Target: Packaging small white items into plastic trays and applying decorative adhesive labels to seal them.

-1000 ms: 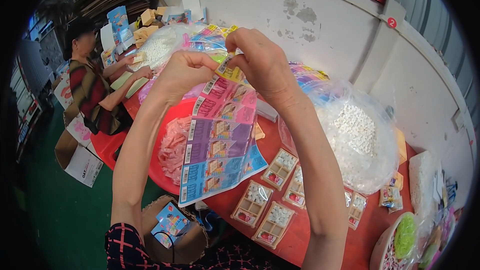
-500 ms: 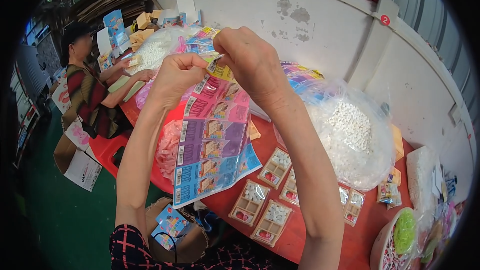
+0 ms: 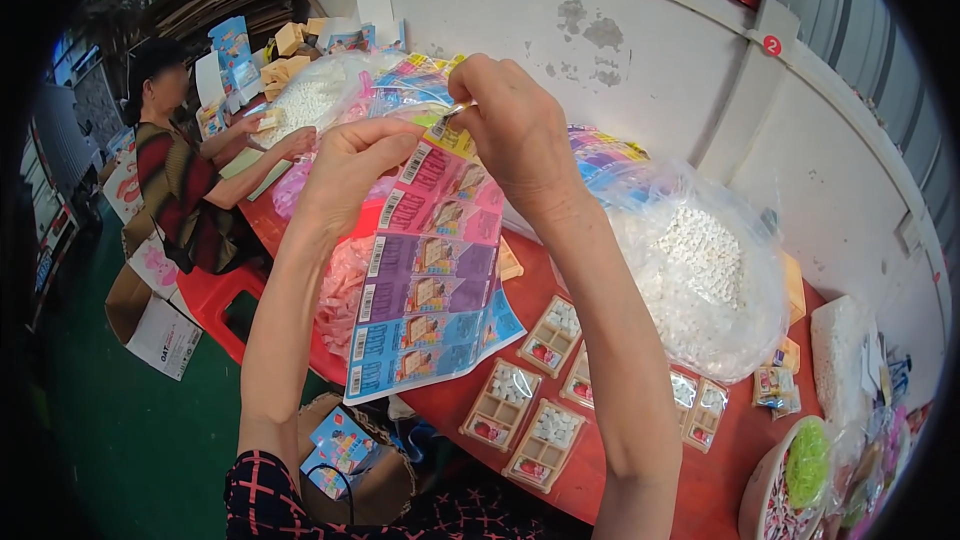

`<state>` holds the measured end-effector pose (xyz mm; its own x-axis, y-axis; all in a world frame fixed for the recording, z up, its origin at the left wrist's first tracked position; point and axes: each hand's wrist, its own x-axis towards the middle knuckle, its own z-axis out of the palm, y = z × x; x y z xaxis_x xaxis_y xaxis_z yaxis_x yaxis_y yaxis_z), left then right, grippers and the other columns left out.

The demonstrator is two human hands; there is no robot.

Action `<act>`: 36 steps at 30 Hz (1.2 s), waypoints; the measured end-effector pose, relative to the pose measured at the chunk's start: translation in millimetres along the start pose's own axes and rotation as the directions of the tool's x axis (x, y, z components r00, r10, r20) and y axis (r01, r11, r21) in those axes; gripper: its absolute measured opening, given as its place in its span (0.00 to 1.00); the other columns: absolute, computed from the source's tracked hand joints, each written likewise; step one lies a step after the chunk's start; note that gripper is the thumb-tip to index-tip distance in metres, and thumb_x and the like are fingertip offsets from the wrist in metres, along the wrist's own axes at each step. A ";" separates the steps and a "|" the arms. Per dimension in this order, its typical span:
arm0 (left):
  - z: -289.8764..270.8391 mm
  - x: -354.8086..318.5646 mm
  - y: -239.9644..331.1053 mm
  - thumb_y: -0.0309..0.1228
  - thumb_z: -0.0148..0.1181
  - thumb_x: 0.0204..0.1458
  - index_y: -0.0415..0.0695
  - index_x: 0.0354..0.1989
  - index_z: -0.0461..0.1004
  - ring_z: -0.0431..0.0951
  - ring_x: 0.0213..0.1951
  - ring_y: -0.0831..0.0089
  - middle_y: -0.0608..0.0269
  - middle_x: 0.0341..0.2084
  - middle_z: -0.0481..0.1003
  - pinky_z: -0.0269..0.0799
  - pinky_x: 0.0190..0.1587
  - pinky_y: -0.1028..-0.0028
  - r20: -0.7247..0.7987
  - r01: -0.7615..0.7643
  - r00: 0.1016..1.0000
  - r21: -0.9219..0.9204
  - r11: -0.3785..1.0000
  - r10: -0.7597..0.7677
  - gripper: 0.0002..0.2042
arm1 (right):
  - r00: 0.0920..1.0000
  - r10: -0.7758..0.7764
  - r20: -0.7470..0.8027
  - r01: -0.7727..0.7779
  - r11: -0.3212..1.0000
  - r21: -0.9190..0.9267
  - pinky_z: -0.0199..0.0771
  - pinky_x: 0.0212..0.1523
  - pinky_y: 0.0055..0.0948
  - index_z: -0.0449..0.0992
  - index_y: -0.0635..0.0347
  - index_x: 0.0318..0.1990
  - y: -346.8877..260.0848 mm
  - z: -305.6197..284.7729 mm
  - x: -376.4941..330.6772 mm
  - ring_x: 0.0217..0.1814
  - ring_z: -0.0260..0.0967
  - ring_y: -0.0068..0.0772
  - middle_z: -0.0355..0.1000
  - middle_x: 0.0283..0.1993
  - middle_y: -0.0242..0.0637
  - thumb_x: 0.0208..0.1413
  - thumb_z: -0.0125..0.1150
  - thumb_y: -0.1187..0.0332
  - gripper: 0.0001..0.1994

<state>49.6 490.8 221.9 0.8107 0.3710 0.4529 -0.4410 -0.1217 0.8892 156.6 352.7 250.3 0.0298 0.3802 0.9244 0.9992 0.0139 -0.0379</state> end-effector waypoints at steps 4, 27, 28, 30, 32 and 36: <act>1.8 0.3 2.8 0.23 0.60 0.45 0.36 0.30 0.77 0.69 0.24 0.88 0.69 0.22 0.74 0.62 0.24 0.85 -0.022 -0.013 1.000 0.037 0.999 0.014 0.05 | 0.999 -0.015 0.050 0.017 0.999 -0.043 0.69 0.27 0.28 0.66 0.62 0.29 -3.4 0.0 1.4 0.28 0.69 0.35 0.68 0.27 0.38 0.36 0.61 0.82 0.12; -14.3 2.3 2.5 0.24 0.58 0.45 0.39 0.23 0.73 0.63 0.20 0.87 0.73 0.18 0.69 0.57 0.22 0.84 -0.030 0.021 0.999 0.049 0.999 -0.019 0.03 | 0.990 -0.137 -0.026 0.133 0.984 -0.122 0.66 0.26 0.32 0.65 0.59 0.27 -12.9 21.4 10.7 0.28 0.66 0.38 0.65 0.23 0.36 0.33 0.62 0.80 0.13; -12.6 -0.5 3.1 0.24 0.59 0.46 0.38 0.25 0.74 0.66 0.22 0.86 0.71 0.20 0.71 0.60 0.24 0.84 -0.058 0.014 0.998 0.025 1.000 -0.013 0.02 | 0.993 -0.112 -0.022 0.108 0.986 -0.125 0.66 0.26 0.32 0.65 0.59 0.27 -11.8 21.0 10.7 0.28 0.66 0.38 0.65 0.23 0.36 0.34 0.62 0.80 0.13; -12.4 -2.5 3.0 0.24 0.59 0.46 0.37 0.28 0.75 0.68 0.23 0.86 0.69 0.22 0.73 0.63 0.26 0.84 -0.088 0.009 0.996 0.005 1.000 -0.009 0.03 | 0.993 -0.119 -0.023 0.114 0.984 -0.134 0.66 0.26 0.32 0.65 0.59 0.28 -11.0 21.6 10.1 0.28 0.66 0.39 0.65 0.24 0.36 0.34 0.62 0.80 0.13; -14.2 -3.5 1.1 0.21 0.57 0.46 0.36 0.31 0.75 0.71 0.26 0.84 0.65 0.26 0.75 0.67 0.30 0.84 -0.080 -0.012 0.997 -0.002 1.000 0.011 0.04 | 0.992 -0.124 -0.023 0.120 0.983 -0.140 0.66 0.26 0.32 0.65 0.59 0.28 -11.1 22.5 9.9 0.28 0.66 0.39 0.65 0.24 0.36 0.34 0.62 0.80 0.13; -9.4 -2.2 3.6 0.20 0.57 0.45 0.36 0.30 0.75 0.69 0.24 0.86 0.67 0.24 0.74 0.65 0.27 0.85 -0.095 -0.027 0.995 -0.011 1.000 0.025 0.04 | 0.998 -0.069 -0.009 0.067 0.990 -0.126 0.66 0.26 0.33 0.65 0.59 0.28 -11.6 20.1 11.3 0.28 0.66 0.39 0.65 0.24 0.36 0.34 0.62 0.80 0.13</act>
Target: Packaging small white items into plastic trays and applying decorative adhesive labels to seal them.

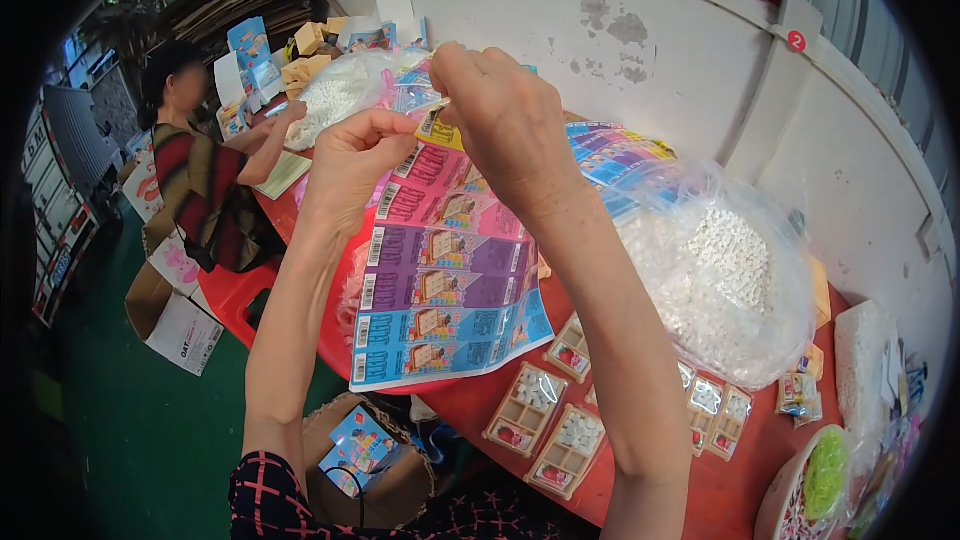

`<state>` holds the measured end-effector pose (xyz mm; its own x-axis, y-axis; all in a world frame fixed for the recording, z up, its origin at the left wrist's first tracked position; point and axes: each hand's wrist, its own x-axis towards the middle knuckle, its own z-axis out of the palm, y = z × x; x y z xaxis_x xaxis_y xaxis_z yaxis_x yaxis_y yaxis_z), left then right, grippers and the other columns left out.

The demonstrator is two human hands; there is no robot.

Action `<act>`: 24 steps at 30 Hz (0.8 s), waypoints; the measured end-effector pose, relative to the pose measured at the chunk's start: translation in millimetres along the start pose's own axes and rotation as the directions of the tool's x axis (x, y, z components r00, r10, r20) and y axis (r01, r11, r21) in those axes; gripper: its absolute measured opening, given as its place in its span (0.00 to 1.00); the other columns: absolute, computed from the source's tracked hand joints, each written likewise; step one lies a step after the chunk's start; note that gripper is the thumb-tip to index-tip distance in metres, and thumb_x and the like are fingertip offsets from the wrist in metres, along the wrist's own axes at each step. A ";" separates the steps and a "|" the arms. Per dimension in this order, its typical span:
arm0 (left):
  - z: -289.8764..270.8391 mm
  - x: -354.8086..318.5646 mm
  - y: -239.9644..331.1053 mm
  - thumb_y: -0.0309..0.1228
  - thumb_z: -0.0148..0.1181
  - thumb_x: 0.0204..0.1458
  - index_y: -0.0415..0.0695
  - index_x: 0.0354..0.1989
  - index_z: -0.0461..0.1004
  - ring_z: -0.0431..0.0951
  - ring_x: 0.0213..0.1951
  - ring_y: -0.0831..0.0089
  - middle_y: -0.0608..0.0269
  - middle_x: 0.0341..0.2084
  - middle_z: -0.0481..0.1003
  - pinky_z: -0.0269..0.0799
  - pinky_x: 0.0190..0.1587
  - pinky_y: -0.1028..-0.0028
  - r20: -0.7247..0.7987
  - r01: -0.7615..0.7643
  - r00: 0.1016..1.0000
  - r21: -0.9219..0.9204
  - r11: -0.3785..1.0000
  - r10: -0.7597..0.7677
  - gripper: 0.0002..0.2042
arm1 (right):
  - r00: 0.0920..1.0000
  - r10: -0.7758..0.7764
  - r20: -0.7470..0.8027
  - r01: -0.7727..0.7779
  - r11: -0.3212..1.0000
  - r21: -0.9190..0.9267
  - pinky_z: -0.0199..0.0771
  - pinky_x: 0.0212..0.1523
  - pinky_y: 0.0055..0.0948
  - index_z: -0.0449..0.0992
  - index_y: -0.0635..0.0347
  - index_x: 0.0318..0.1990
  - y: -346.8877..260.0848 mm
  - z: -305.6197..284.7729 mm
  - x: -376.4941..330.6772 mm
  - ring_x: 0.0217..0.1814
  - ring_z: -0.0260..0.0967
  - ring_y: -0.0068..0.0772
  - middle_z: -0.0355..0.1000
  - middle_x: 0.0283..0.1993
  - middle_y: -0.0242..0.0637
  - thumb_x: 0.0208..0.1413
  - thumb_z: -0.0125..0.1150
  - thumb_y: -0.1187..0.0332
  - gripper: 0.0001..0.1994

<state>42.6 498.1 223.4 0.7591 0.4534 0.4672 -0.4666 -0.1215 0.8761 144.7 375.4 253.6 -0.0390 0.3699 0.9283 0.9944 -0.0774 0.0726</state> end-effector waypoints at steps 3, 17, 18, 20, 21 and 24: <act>-0.9 2.1 -1.9 0.19 0.56 0.43 0.36 0.29 0.75 0.67 0.23 0.87 0.70 0.21 0.72 0.62 0.26 0.86 -0.029 -0.030 0.999 0.057 0.998 0.032 0.05 | 1.000 -0.030 0.004 0.030 0.999 -0.033 0.66 0.25 0.33 0.64 0.58 0.29 -1.6 0.4 2.2 0.28 0.66 0.39 0.65 0.23 0.36 0.35 0.62 0.79 0.13; 0.4 5.7 2.3 0.20 0.54 0.41 0.38 0.21 0.71 0.62 0.19 0.89 0.74 0.17 0.68 0.56 0.20 0.85 0.006 0.002 1.000 -0.017 1.000 -0.002 0.01 | 0.963 -0.263 0.053 0.266 0.960 -0.084 0.66 0.23 0.31 0.64 0.58 0.29 -17.3 -5.8 6.8 0.29 0.64 0.36 0.63 0.25 0.35 0.37 0.54 0.75 0.09; -0.3 6.4 1.0 0.20 0.54 0.41 0.38 0.21 0.71 0.62 0.19 0.89 0.74 0.17 0.68 0.56 0.20 0.85 0.006 0.004 1.000 -0.015 1.000 -0.004 0.01 | 0.965 -0.257 0.046 0.260 0.963 -0.078 0.66 0.23 0.30 0.64 0.58 0.29 -17.8 -5.1 7.0 0.29 0.64 0.36 0.63 0.24 0.35 0.38 0.54 0.76 0.09; -1.7 7.8 -1.1 0.22 0.56 0.42 0.39 0.22 0.71 0.61 0.19 0.89 0.74 0.16 0.67 0.54 0.21 0.85 -0.015 0.037 0.999 -0.075 0.996 -0.039 0.01 | 0.968 -0.248 0.040 0.251 0.965 -0.071 0.66 0.23 0.30 0.64 0.58 0.29 -18.6 -3.8 6.7 0.28 0.64 0.36 0.63 0.24 0.35 0.38 0.54 0.76 0.08; -1.2 7.4 -0.8 0.22 0.56 0.42 0.39 0.22 0.71 0.61 0.19 0.89 0.74 0.16 0.67 0.54 0.21 0.85 -0.015 0.038 0.999 -0.076 0.996 -0.039 0.01 | 0.974 -0.227 0.022 0.228 0.970 -0.084 0.66 0.23 0.31 0.64 0.58 0.29 -18.4 -3.7 6.7 0.28 0.64 0.36 0.63 0.24 0.35 0.38 0.55 0.76 0.09; 3.3 3.0 4.3 0.23 0.57 0.43 0.38 0.25 0.73 0.65 0.22 0.88 0.73 0.19 0.70 0.59 0.24 0.85 -0.021 -0.010 1.000 -0.044 0.999 0.009 0.01 | 0.986 -0.163 -0.032 0.159 0.983 -0.095 0.66 0.24 0.32 0.63 0.58 0.28 -9.7 -4.2 7.2 0.27 0.65 0.37 0.64 0.23 0.36 0.37 0.57 0.77 0.10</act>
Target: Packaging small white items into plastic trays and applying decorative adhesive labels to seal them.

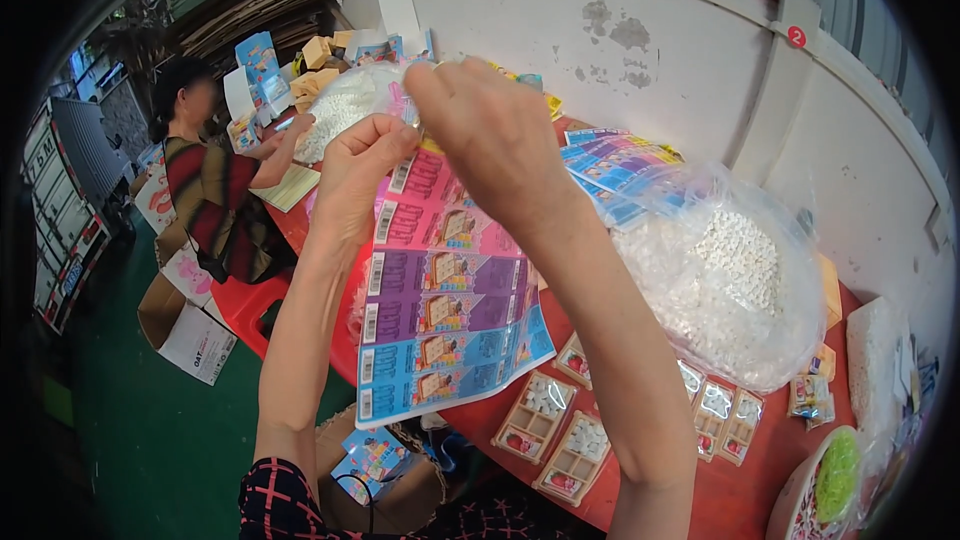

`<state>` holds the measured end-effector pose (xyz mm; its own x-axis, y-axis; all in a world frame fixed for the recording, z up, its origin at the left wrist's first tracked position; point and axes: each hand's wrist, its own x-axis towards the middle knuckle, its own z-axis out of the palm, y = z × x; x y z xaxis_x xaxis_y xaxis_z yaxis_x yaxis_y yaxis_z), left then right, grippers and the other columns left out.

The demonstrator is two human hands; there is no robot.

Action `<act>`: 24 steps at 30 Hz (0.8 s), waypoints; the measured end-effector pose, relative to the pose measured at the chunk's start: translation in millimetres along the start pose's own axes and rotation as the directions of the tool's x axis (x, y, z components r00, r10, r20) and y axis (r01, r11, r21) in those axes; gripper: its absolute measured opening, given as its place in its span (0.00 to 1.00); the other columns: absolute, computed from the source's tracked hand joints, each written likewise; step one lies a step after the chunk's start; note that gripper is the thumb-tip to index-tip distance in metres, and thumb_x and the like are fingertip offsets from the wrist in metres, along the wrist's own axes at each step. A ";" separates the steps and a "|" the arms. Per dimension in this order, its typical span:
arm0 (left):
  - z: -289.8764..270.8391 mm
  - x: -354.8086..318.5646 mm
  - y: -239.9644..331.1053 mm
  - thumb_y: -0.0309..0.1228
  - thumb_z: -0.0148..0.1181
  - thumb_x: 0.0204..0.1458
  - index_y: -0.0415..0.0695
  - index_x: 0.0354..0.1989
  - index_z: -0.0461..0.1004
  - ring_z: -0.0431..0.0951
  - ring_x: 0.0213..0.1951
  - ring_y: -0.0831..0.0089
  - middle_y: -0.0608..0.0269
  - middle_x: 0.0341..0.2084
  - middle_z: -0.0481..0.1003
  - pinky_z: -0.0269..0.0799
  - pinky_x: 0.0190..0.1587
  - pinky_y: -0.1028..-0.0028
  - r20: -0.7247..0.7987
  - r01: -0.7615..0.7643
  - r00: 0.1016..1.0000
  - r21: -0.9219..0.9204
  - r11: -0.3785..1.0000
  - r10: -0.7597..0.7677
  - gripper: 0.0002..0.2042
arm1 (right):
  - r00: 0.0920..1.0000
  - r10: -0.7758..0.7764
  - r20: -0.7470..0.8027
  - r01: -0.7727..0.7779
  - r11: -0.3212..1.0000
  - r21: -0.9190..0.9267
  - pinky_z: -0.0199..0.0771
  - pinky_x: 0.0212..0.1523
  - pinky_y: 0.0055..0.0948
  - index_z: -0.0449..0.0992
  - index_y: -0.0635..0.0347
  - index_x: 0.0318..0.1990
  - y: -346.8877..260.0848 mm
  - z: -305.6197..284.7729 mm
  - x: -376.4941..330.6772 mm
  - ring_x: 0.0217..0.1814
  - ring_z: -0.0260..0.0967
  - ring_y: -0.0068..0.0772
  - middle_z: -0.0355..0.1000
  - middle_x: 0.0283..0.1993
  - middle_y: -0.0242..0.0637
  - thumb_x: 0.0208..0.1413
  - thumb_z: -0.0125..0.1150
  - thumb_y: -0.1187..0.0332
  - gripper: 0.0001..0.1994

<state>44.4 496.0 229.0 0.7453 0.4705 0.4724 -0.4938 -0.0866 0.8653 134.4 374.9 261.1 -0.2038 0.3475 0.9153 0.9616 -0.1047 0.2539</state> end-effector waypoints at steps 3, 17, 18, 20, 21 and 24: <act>7.4 -7.0 7.9 0.22 0.56 0.45 0.37 0.29 0.75 0.69 0.25 0.86 0.70 0.22 0.72 0.64 0.28 0.85 -0.053 0.007 0.999 0.012 1.000 -0.006 0.04 | 0.997 0.076 -0.013 -0.076 0.997 -0.006 0.66 0.25 0.34 0.64 0.59 0.28 5.6 -1.1 -4.2 0.27 0.66 0.39 0.64 0.23 0.36 0.36 0.59 0.78 0.11; 0.9 0.9 3.5 0.19 0.55 0.42 0.35 0.29 0.74 0.69 0.22 0.86 0.67 0.21 0.73 0.64 0.26 0.85 -0.026 0.041 0.999 -0.009 0.999 -0.042 0.05 | 1.000 0.024 0.018 -0.023 0.998 -0.066 0.66 0.24 0.33 0.65 0.57 0.29 -0.1 -1.9 -2.1 0.27 0.66 0.38 0.65 0.23 0.35 0.36 0.61 0.77 0.12; -1.6 1.0 2.5 0.20 0.55 0.42 0.34 0.29 0.73 0.69 0.23 0.85 0.67 0.21 0.72 0.64 0.26 0.85 -0.030 0.051 0.998 -0.012 0.999 -0.051 0.06 | 1.000 0.006 0.020 -0.005 0.997 -0.071 0.66 0.24 0.33 0.65 0.57 0.29 -1.4 1.0 -2.1 0.28 0.66 0.38 0.65 0.23 0.35 0.36 0.62 0.76 0.12; -9.4 2.6 2.4 0.20 0.55 0.41 0.34 0.29 0.73 0.69 0.23 0.85 0.67 0.21 0.72 0.64 0.26 0.85 -0.020 0.044 0.999 0.000 0.999 -0.044 0.06 | 1.000 -0.011 0.021 0.012 0.997 -0.075 0.66 0.24 0.33 0.65 0.56 0.29 -2.5 4.4 -2.0 0.28 0.67 0.37 0.65 0.23 0.34 0.36 0.62 0.76 0.12; -10.5 3.1 1.9 0.20 0.55 0.41 0.34 0.29 0.73 0.69 0.23 0.85 0.66 0.22 0.73 0.65 0.26 0.85 -0.007 0.036 0.999 0.008 0.999 -0.036 0.06 | 0.999 -0.032 0.020 0.034 0.994 -0.106 0.66 0.24 0.31 0.64 0.56 0.29 -2.2 4.5 -2.6 0.28 0.66 0.35 0.64 0.22 0.33 0.37 0.58 0.76 0.11; -8.3 -1.2 7.5 0.20 0.55 0.41 0.35 0.29 0.73 0.69 0.24 0.85 0.66 0.22 0.73 0.64 0.27 0.85 -0.015 0.016 1.000 0.054 0.998 -0.016 0.06 | 1.000 -0.017 0.013 0.018 0.995 -0.098 0.66 0.23 0.32 0.64 0.56 0.29 -1.7 4.9 -3.2 0.28 0.66 0.35 0.64 0.22 0.33 0.37 0.59 0.75 0.11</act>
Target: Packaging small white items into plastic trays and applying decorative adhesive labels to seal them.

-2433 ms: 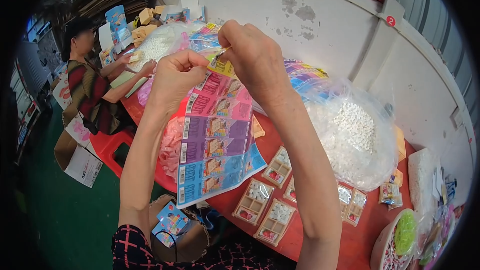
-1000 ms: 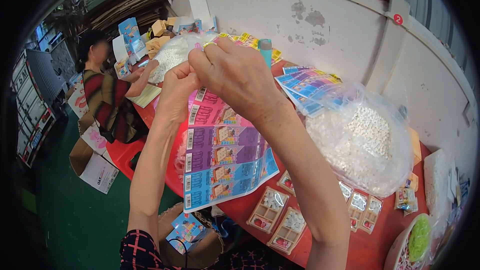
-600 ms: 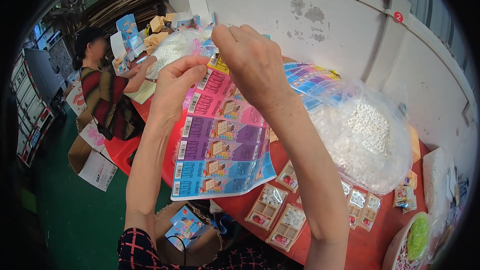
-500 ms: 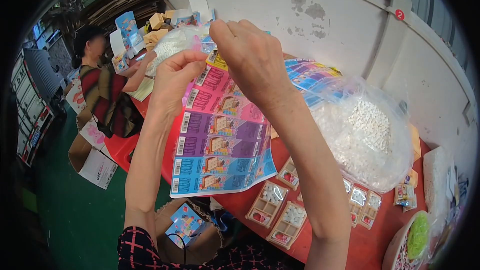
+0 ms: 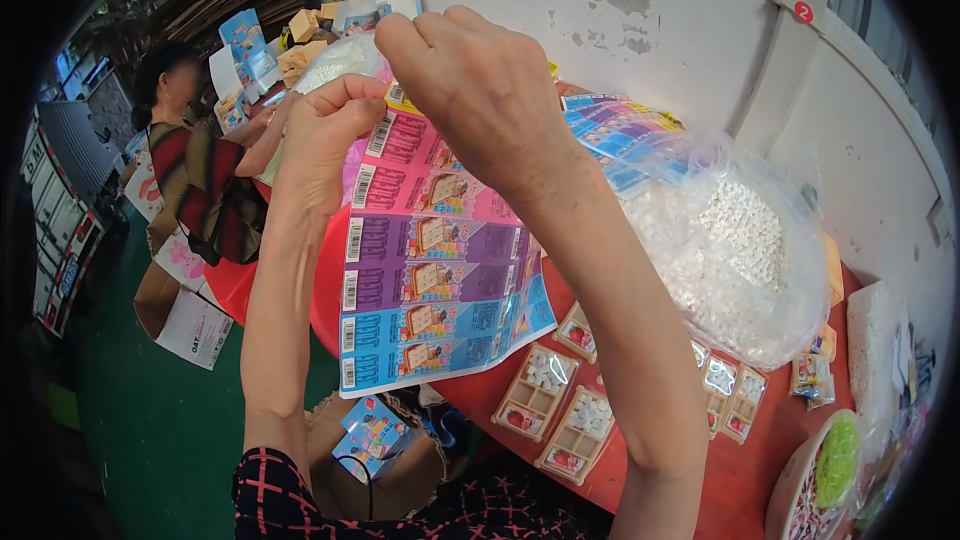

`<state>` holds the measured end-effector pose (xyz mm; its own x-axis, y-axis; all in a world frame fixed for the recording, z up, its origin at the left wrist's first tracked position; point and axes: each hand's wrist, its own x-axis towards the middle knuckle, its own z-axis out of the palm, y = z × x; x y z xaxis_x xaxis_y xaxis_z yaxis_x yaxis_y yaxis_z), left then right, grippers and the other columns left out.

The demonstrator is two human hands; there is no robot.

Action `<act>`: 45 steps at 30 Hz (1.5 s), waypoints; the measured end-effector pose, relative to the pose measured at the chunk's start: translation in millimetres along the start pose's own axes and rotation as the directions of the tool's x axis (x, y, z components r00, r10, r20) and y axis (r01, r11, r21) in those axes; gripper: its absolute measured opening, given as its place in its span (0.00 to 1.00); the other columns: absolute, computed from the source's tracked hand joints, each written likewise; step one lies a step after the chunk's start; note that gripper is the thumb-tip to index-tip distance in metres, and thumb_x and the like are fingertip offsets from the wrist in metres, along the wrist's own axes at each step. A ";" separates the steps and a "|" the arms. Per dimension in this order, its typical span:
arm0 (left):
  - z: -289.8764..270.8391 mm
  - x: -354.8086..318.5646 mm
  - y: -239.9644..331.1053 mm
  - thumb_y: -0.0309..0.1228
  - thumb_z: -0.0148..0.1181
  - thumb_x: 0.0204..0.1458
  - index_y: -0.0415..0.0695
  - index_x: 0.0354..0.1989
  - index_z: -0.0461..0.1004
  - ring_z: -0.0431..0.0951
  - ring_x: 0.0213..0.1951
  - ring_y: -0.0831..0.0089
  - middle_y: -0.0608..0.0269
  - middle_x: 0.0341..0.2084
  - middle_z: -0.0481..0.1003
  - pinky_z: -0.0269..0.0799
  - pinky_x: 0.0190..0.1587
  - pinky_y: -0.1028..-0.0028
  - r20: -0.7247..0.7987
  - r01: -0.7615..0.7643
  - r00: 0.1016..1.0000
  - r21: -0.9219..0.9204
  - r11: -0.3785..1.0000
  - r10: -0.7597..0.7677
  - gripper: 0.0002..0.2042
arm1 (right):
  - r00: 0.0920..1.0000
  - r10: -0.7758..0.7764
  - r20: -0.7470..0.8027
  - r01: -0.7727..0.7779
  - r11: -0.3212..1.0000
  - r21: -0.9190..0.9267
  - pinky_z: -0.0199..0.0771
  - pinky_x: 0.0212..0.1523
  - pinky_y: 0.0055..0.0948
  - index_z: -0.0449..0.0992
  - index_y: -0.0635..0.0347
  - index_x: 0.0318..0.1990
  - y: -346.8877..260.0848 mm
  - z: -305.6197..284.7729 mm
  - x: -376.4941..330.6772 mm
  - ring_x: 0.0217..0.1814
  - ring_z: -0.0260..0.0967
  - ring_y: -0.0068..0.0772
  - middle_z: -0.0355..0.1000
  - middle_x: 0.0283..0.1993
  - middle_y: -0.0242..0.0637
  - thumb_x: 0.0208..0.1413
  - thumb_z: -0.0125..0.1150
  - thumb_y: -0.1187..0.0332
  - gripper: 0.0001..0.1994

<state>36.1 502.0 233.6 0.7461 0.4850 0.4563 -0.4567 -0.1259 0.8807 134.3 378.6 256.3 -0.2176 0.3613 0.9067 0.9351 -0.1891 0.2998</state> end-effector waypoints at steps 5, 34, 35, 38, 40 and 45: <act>-2.5 -0.9 -0.2 0.19 0.55 0.40 0.35 0.28 0.74 0.69 0.23 0.85 0.67 0.21 0.72 0.64 0.26 0.85 0.000 0.015 1.000 0.009 1.000 -0.015 0.05 | 0.998 0.066 0.007 -0.066 0.997 0.047 0.66 0.24 0.34 0.65 0.56 0.28 -1.6 0.3 1.0 0.27 0.67 0.37 0.66 0.22 0.35 0.35 0.63 0.75 0.12; -18.7 7.4 -0.6 0.24 0.58 0.45 0.36 0.31 0.74 0.75 0.26 0.77 0.61 0.23 0.76 0.69 0.29 0.78 0.068 -0.224 0.974 0.398 0.890 0.215 0.06 | 0.989 0.117 0.093 -0.126 0.987 0.102 0.65 0.33 0.28 0.71 0.58 0.29 7.0 6.3 14.0 0.33 0.65 0.33 0.66 0.25 0.34 0.40 0.58 0.77 0.06; -17.5 11.4 4.7 0.23 0.57 0.44 0.36 0.31 0.74 0.76 0.26 0.72 0.58 0.23 0.75 0.70 0.29 0.75 0.087 -0.336 0.932 0.576 0.745 0.353 0.06 | 0.990 0.110 0.091 -0.119 0.987 0.108 0.65 0.33 0.28 0.71 0.58 0.29 9.0 4.0 19.7 0.33 0.65 0.33 0.66 0.25 0.34 0.40 0.58 0.77 0.06; -5.5 18.4 21.9 0.21 0.55 0.43 0.38 0.29 0.73 0.76 0.27 0.58 0.51 0.23 0.74 0.69 0.30 0.68 0.116 -0.450 0.837 0.701 0.553 0.535 0.05 | 0.981 0.141 0.134 -0.171 0.955 0.242 0.63 0.36 0.24 0.73 0.59 0.27 20.0 -1.6 37.8 0.35 0.63 0.29 0.66 0.27 0.33 0.44 0.57 0.75 0.02; 1.7 25.5 30.2 0.21 0.53 0.44 0.38 0.29 0.72 0.75 0.27 0.57 0.51 0.23 0.74 0.69 0.30 0.66 0.132 -0.615 0.638 0.681 0.398 0.759 0.04 | 0.979 0.169 0.115 -0.202 0.883 0.424 0.62 0.37 0.23 0.73 0.59 0.28 25.2 -9.8 52.1 0.35 0.62 0.28 0.65 0.27 0.34 0.47 0.56 0.75 0.01; 4.0 29.1 38.1 0.20 0.54 0.43 0.39 0.30 0.73 0.75 0.28 0.56 0.54 0.25 0.74 0.69 0.31 0.64 0.085 -0.581 0.603 0.728 0.364 0.793 0.05 | 0.991 0.124 0.043 -0.130 0.968 0.213 0.63 0.33 0.22 0.72 0.61 0.28 15.1 -25.7 69.3 0.29 0.64 0.27 0.66 0.25 0.33 0.47 0.56 0.75 0.01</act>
<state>42.3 507.9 280.9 0.1284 0.1192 0.9845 -0.2467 -0.9577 0.1481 126.2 377.3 331.3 -0.0879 0.3741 0.9232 0.9934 -0.0352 0.1089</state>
